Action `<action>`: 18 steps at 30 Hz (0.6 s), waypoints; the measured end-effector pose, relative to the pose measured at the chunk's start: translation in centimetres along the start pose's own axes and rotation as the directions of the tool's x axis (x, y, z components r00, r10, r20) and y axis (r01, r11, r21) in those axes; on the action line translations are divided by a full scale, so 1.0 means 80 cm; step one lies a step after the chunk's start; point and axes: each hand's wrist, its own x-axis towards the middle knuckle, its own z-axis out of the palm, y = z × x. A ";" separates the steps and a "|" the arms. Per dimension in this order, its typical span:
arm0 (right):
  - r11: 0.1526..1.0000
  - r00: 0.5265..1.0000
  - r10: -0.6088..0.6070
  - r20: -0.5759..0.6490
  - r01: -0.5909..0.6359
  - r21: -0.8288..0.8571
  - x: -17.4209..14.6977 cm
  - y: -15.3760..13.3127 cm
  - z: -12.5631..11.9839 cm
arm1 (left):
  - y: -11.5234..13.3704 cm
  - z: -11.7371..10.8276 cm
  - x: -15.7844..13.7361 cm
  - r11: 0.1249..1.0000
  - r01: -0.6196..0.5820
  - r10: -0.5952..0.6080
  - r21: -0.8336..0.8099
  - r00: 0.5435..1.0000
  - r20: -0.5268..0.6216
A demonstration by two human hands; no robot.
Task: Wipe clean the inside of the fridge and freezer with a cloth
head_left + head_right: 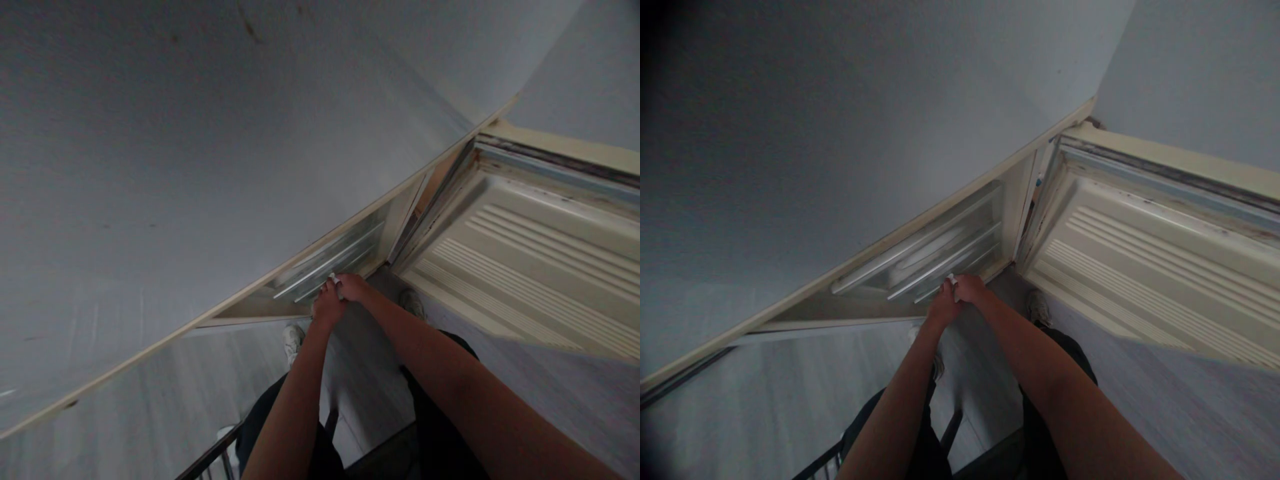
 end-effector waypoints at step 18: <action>0.852 0.987 0.138 -0.081 -0.076 0.518 -0.031 0.047 -0.051 | 0.008 -0.038 0.011 0.946 -0.121 0.112 -0.302 0.993 -0.049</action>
